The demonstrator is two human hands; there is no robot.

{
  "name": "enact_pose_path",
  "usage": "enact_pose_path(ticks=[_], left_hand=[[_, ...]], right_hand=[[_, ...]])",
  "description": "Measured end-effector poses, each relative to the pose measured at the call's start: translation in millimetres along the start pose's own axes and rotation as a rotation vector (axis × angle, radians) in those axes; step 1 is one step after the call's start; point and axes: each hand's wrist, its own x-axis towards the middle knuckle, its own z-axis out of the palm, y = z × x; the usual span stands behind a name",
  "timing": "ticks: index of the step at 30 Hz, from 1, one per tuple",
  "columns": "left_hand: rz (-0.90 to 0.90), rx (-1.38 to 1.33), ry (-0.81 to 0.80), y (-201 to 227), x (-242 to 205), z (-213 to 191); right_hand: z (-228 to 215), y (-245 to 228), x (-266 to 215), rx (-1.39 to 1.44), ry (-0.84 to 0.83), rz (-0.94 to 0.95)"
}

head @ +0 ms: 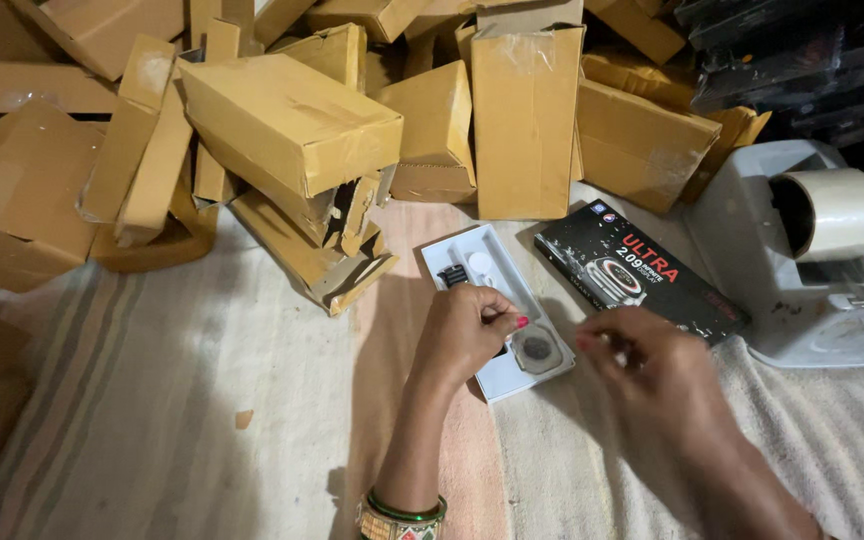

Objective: The person packs smartwatches into small cardboard boxes. They place a smartwatch box into a shipping box, seal it with tape, then open another smartwatch box to arrange the watch, strap, and charger before closing it and wrapping it in plastic.

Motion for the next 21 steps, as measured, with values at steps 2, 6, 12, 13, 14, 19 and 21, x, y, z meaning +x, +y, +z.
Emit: enact_pose_path(ticks=[2,6,12,13,14,19,21], left_hand=[[0.036,0.015,0.017,1.2,-0.9,1.6],[0.09,0.118,0.021,5.3,-3.7,0.7],[0.277,0.435,0.138,17.5,-13.8,2.1],[0.331,0.487,0.163,19.0,-15.6,2.3],[0.292,0.495,0.163,20.4,-16.2,3.0],[0.123,0.372,0.199,21.5,-11.4,-1.5],[0.058,0.277,0.227,19.5,-9.2,-3.6]], right_hand=[[4.9,-1.2,-2.5,-0.151,0.009,-0.437],[25.2,17.0,-1.1,-0.417,-0.01,-0.947],[39.2,41.8,-5.8,-0.538,-0.044,-0.909],[38.8,42.7,-6.2,-0.524,-0.05,-0.907],[38.3,43.2,-6.2,-0.525,-0.056,-0.906],[38.0,42.1,-6.6,-0.517,-0.079,-0.925],[38.7,42.2,-6.8,-0.525,-0.054,-0.914]])
